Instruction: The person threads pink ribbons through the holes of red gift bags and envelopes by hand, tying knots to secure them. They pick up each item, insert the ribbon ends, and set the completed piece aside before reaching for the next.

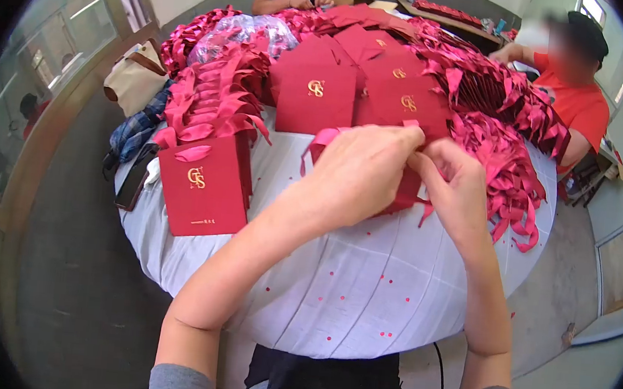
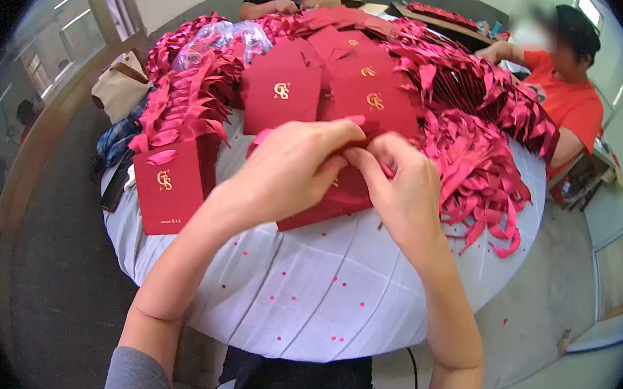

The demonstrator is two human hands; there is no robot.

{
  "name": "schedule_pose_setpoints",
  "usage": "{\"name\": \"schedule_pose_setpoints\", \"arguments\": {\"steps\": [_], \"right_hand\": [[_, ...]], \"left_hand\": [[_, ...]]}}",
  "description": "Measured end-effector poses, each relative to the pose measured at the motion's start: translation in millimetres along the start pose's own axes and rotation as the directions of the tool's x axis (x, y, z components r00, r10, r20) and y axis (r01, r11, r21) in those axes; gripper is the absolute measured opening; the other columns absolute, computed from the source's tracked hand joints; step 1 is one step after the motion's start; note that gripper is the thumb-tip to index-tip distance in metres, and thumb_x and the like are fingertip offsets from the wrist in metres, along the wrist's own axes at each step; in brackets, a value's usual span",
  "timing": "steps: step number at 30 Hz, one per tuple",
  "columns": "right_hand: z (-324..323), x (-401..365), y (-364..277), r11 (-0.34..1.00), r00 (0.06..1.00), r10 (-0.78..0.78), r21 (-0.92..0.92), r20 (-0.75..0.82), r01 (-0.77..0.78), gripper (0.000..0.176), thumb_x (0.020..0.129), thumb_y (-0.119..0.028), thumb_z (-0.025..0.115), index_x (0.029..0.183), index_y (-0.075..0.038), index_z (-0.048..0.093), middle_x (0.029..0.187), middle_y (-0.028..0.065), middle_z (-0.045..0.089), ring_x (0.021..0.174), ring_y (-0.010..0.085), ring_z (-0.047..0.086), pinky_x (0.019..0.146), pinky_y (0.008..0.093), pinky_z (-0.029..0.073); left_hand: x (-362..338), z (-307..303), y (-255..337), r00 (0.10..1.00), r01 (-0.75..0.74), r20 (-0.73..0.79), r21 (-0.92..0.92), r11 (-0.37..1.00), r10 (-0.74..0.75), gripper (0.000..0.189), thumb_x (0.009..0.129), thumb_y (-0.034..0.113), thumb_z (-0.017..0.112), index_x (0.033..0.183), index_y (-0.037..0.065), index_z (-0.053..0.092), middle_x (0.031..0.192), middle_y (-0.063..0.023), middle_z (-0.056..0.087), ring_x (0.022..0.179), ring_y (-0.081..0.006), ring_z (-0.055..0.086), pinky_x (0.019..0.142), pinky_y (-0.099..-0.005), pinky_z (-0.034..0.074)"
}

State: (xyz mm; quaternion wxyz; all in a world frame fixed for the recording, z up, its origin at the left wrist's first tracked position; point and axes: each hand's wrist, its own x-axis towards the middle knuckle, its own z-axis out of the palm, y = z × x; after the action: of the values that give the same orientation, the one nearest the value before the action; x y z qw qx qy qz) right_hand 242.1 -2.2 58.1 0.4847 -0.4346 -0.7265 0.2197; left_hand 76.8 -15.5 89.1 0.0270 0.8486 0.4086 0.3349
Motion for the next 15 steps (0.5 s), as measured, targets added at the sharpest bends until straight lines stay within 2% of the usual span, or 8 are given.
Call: {"name": "schedule_pose_setpoints", "arguments": {"steps": [1,3,4,6,8,11,15], "right_hand": [[0,0,1,0.999,0.996,-0.03,-0.036,-0.084,0.027,0.017,0.076,-0.008,0.072,0.084,-0.001,0.058,0.066,0.0063,0.054,0.058,0.0176,0.052,0.055,0.0299,0.043],[-2,3,-4,0.948,0.929,-0.316,-0.107,-0.193,0.301,0.028,0.073,-0.005,0.072,0.095,-0.003,0.056,0.083,0.0087,0.054,0.07,0.021,0.055,0.063,0.0319,0.046],[-7,2,-11,0.961,0.955,-0.276,-0.06,-0.106,0.271,0.034,0.072,-0.003,0.072,0.101,-0.003,0.054,0.093,0.0108,0.05,0.081,0.0243,0.054,0.071,0.0337,0.046],[-12,4,-9,0.934,0.94,-0.34,-0.125,-0.03,0.334,0.03,0.073,-0.003,0.071,0.099,-0.003,0.054,0.093,0.0111,0.049,0.084,0.0261,0.054,0.073,0.0342,0.046],[-15,6,-6,0.933,0.938,-0.348,-0.104,-0.008,0.345,0.028,0.074,-0.005,0.071,0.098,-0.004,0.056,0.093,0.0113,0.049,0.089,0.0273,0.053,0.078,0.0355,0.045],[-16,8,1,0.927,0.93,-0.366,-0.081,0.019,0.366,0.025,0.075,-0.01,0.071,0.098,-0.005,0.06,0.092,0.0117,0.05,0.09,0.028,0.052,0.079,0.0357,0.043],[-20,18,6,0.94,0.94,-0.336,-0.04,0.063,0.339,0.017,0.081,-0.02,0.066,0.089,-0.005,0.067,0.089,0.0143,0.053,0.087,0.0281,0.052,0.079,0.0369,0.043]], "left_hand": [[0,-5,4,0.999,0.029,0.022,-0.011,1.0,-0.029,0.024,0.076,0.0,0.056,0.1,-0.002,0.058,0.094,-0.0205,0.064,0.087,-0.0381,0.061,0.074,-0.0428,0.049],[1,-8,6,0.997,0.048,0.057,-0.043,0.998,-0.045,0.024,0.077,-0.001,0.057,0.101,0.0,0.056,0.094,-0.0195,0.064,0.088,-0.0364,0.062,0.072,-0.0409,0.049],[1,-6,6,0.999,0.029,0.027,-0.068,0.997,-0.028,0.027,0.077,-0.003,0.057,0.103,0.0,0.054,0.093,-0.0194,0.064,0.088,-0.036,0.063,0.072,-0.0408,0.05],[1,-5,6,1.0,0.023,0.006,-0.157,0.987,-0.022,0.034,0.076,-0.007,0.058,0.107,0.001,0.048,0.09,-0.0192,0.064,0.088,-0.0352,0.064,0.073,-0.0398,0.049],[-1,-6,8,0.999,0.01,-0.03,-0.128,0.992,-0.014,0.034,0.075,-0.008,0.058,0.106,0.0,0.046,0.089,-0.0195,0.064,0.089,-0.0352,0.064,0.072,-0.0385,0.05],[-1,-4,11,0.999,0.019,-0.038,-0.184,0.983,-0.026,0.034,0.076,-0.009,0.058,0.105,0.0,0.043,0.088,-0.0197,0.064,0.087,-0.036,0.064,0.07,-0.0371,0.05],[-2,-4,16,0.998,0.059,-0.014,-0.105,0.993,-0.061,0.036,0.077,-0.007,0.061,0.106,0.001,0.042,0.088,-0.0207,0.064,0.086,-0.0345,0.065,0.07,-0.036,0.05]]}}
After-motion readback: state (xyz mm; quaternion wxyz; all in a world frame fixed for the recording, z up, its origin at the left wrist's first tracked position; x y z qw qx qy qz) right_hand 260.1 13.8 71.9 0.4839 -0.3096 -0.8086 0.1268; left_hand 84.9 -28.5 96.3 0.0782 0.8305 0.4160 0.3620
